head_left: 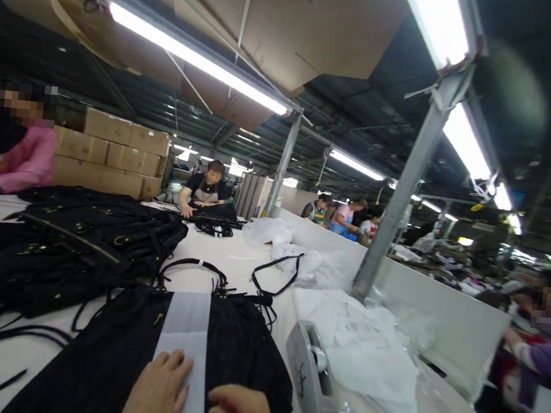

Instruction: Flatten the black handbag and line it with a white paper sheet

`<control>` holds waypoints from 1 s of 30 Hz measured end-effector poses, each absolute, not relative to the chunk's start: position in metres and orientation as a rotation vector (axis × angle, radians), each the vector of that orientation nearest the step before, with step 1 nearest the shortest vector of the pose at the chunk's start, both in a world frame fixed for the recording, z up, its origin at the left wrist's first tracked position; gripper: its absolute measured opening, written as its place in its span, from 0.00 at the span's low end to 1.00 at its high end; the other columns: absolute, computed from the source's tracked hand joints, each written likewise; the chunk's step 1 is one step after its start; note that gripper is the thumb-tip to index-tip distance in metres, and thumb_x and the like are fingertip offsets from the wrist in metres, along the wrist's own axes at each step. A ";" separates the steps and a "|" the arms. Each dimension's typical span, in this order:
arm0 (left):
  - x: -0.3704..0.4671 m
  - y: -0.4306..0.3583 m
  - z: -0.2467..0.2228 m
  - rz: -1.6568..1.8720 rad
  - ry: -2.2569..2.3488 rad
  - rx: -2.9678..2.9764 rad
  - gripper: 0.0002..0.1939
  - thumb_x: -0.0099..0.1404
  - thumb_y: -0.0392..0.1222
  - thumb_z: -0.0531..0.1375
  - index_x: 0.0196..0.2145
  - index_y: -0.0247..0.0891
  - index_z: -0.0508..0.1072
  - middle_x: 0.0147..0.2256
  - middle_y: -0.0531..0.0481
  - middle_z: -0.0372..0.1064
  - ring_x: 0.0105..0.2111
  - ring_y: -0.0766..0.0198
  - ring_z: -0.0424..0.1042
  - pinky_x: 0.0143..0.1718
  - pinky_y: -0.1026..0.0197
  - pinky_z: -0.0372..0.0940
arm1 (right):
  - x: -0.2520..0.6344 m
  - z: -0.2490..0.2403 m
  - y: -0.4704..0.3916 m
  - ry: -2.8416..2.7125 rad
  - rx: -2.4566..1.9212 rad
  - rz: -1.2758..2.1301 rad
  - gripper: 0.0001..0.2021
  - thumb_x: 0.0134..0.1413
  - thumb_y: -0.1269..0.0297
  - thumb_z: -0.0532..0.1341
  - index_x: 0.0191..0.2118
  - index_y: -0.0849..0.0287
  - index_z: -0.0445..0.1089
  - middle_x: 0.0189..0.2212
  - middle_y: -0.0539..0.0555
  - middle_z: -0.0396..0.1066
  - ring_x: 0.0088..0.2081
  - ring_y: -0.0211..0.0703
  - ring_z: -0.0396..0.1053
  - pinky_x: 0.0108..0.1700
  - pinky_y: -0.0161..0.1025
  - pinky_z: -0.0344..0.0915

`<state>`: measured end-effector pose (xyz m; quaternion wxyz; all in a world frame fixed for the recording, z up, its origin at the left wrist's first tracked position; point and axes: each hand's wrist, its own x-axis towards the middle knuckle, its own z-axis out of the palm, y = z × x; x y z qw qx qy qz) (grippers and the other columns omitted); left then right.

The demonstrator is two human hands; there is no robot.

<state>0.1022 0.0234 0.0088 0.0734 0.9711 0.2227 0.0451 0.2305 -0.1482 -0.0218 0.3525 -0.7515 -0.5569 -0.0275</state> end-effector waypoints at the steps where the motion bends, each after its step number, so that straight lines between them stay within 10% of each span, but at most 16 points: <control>1: 0.104 0.024 0.008 0.140 0.654 2.919 0.25 0.67 0.38 0.47 0.59 0.40 0.67 0.60 0.42 0.62 0.57 0.49 0.62 0.57 0.47 0.59 | 0.243 0.000 -0.170 -1.251 -1.947 -0.096 0.10 0.58 0.59 0.57 0.41 0.50 0.75 0.33 0.48 0.77 0.35 0.39 0.74 0.37 0.30 0.66; 7: 0.102 0.030 0.011 0.162 0.578 2.883 0.23 0.66 0.40 0.48 0.55 0.40 0.70 0.54 0.42 0.65 0.53 0.51 0.64 0.53 0.50 0.60 | 0.337 0.080 -0.280 -0.460 -2.351 -0.006 0.16 0.58 0.57 0.53 0.28 0.58 0.72 0.31 0.56 0.76 0.36 0.46 0.70 0.38 0.38 0.61; 15: 0.100 0.033 0.005 0.211 0.556 2.899 0.23 0.66 0.39 0.47 0.55 0.41 0.70 0.54 0.42 0.65 0.53 0.52 0.65 0.51 0.51 0.61 | 0.345 0.061 -0.286 -0.166 -2.221 0.553 0.20 0.60 0.56 0.50 0.27 0.65 0.71 0.24 0.57 0.72 0.16 0.30 0.49 0.21 0.31 0.39; 23: 0.101 0.032 0.003 0.255 0.559 2.927 0.23 0.66 0.38 0.46 0.55 0.42 0.71 0.53 0.42 0.66 0.52 0.52 0.65 0.50 0.51 0.61 | 0.333 0.085 -0.286 -0.122 -2.148 0.607 0.05 0.40 0.68 0.57 0.20 0.63 0.65 0.17 0.49 0.60 0.16 0.28 0.46 0.20 0.30 0.35; 30: 0.102 0.032 0.003 0.228 0.546 2.954 0.24 0.66 0.38 0.46 0.56 0.41 0.70 0.54 0.42 0.66 0.53 0.52 0.65 0.51 0.50 0.61 | 0.292 0.068 -0.325 -0.230 -2.097 0.544 0.09 0.37 0.57 0.57 0.20 0.59 0.64 0.16 0.46 0.56 0.17 0.29 0.45 0.20 0.33 0.35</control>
